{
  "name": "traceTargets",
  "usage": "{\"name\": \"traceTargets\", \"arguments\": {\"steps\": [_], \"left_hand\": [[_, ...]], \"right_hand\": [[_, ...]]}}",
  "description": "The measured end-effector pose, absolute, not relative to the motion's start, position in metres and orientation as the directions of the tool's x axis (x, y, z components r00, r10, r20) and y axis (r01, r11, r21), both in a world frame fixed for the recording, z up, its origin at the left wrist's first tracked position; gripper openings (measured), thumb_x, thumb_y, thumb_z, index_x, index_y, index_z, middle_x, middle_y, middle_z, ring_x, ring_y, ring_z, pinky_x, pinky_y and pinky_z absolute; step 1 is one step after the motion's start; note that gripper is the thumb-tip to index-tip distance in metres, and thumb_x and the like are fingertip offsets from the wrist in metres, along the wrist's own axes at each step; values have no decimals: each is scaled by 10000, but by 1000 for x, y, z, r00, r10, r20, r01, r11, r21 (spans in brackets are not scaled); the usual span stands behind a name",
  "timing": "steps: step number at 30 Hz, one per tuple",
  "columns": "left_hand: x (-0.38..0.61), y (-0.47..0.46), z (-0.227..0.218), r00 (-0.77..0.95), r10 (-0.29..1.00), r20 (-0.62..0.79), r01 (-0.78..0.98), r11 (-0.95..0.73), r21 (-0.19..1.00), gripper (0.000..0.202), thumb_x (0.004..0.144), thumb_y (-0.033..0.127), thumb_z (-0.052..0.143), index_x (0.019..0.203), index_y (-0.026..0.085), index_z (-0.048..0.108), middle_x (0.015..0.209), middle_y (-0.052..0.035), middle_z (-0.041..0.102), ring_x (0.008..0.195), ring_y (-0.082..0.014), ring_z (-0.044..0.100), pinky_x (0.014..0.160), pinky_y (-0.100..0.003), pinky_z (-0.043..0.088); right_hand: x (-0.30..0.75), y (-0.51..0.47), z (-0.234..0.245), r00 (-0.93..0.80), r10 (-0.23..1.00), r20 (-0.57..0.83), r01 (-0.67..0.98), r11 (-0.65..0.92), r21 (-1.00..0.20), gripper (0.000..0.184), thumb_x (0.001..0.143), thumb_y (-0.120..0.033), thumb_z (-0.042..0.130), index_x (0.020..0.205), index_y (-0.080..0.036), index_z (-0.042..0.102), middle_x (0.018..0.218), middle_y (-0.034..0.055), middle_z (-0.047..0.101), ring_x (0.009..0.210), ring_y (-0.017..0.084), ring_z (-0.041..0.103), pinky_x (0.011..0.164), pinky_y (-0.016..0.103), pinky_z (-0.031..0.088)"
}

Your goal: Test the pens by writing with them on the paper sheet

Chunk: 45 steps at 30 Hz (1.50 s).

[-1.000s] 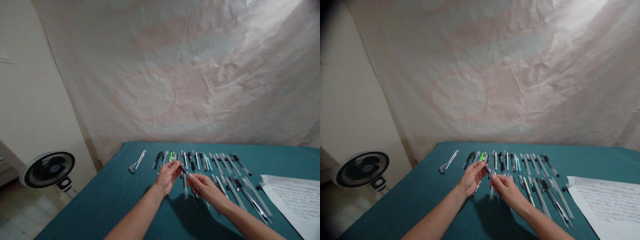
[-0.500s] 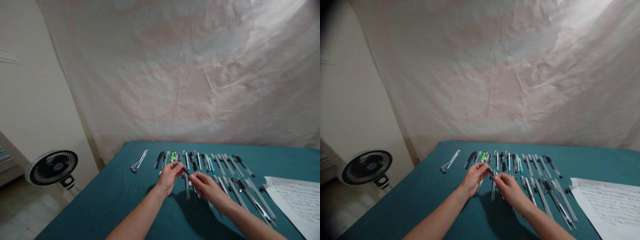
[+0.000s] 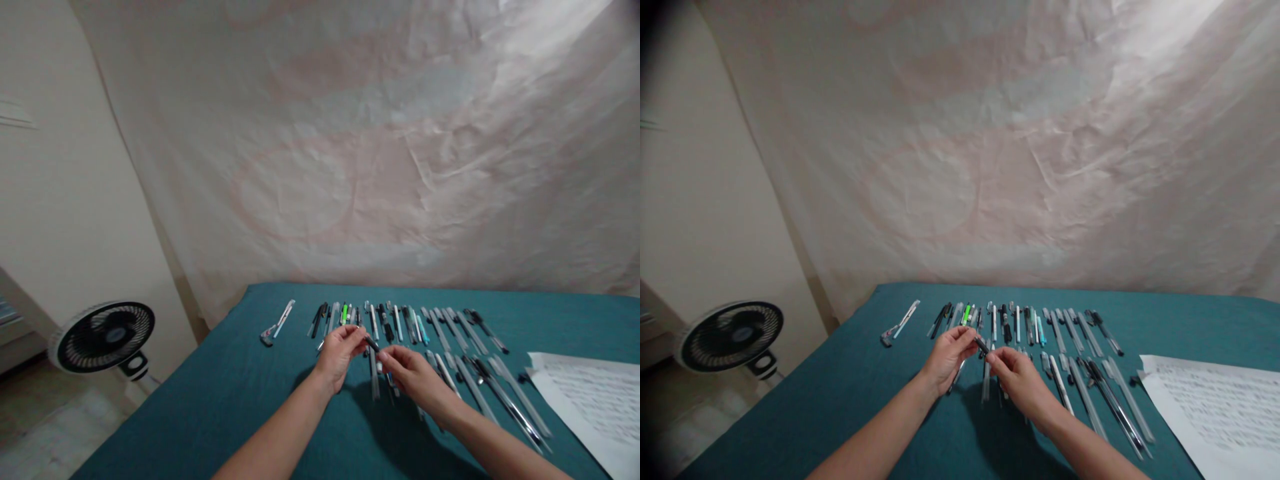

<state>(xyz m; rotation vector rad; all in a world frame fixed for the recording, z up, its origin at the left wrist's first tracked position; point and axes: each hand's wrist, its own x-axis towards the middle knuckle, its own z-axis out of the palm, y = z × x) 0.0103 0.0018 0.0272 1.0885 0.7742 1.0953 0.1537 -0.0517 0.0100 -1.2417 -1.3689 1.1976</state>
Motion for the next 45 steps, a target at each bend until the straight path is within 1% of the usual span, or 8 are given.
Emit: {"name": "traceTargets", "arguments": {"steps": [5,9,13,18,25,32,41,45], "left_hand": [[3,12,37,244,969,30,-127,1,992,334,708,453,562,814,137,585,819,-57,621,725,-109,578,692,-239,448],[-29,34,55,204,978,28,152,-60,987,304,671,441,587,782,161,619,766,-38,632,707,-132,563,621,-230,413],[-70,53,61,180,983,-29,505,-67,861,118,487,220,714,475,167,609,456,5,541,606,-167,535,590,-249,350],[-88,58,48,108,988,-114,747,-5,665,228,427,76,671,305,190,516,317,11,452,567,-199,555,612,-278,342],[-78,57,37,109,975,-196,840,15,542,179,414,124,712,352,189,557,336,-10,514,525,-195,575,585,-266,386],[-81,61,36,166,951,-260,874,-20,485,138,496,204,680,394,173,593,412,-31,582,494,-162,569,540,-242,393],[-78,58,32,198,918,-344,855,10,519,219,636,252,591,459,122,588,479,-53,609,447,-136,559,477,-230,401],[-80,54,48,273,915,-298,807,-49,589,253,646,300,587,475,114,596,481,-50,600,463,-143,559,482,-235,393]], "right_hand": [[153,-53,9,-92,996,12,102,22,-995,379,731,-543,483,760,-166,506,567,-49,409,437,59,351,394,177,265],[152,-56,14,-89,996,-3,95,5,-995,373,735,-540,480,768,-170,514,561,-50,421,437,58,362,396,175,266],[152,-57,15,-100,995,-13,97,-3,-995,374,727,-540,491,766,-169,522,568,-47,433,437,57,365,396,175,261],[152,-56,12,-124,992,-7,80,3,-997,365,735,-526,488,747,-163,525,553,-51,420,440,57,360,395,173,255],[151,-57,12,-138,990,-12,87,0,-996,362,742,-522,484,757,-163,524,557,-52,412,440,55,355,394,172,246],[152,-57,11,-134,991,-9,94,4,-996,357,752,-510,478,771,-157,532,588,-40,434,462,57,372,404,168,258],[152,-56,10,-136,990,-19,97,-6,-995,341,752,-501,483,753,-163,524,565,-53,416,449,54,361,396,166,245],[151,-56,11,-132,990,-39,71,-30,-997,352,754,-514,471,740,-166,518,571,-48,435,444,54,377,392,164,249]]}}
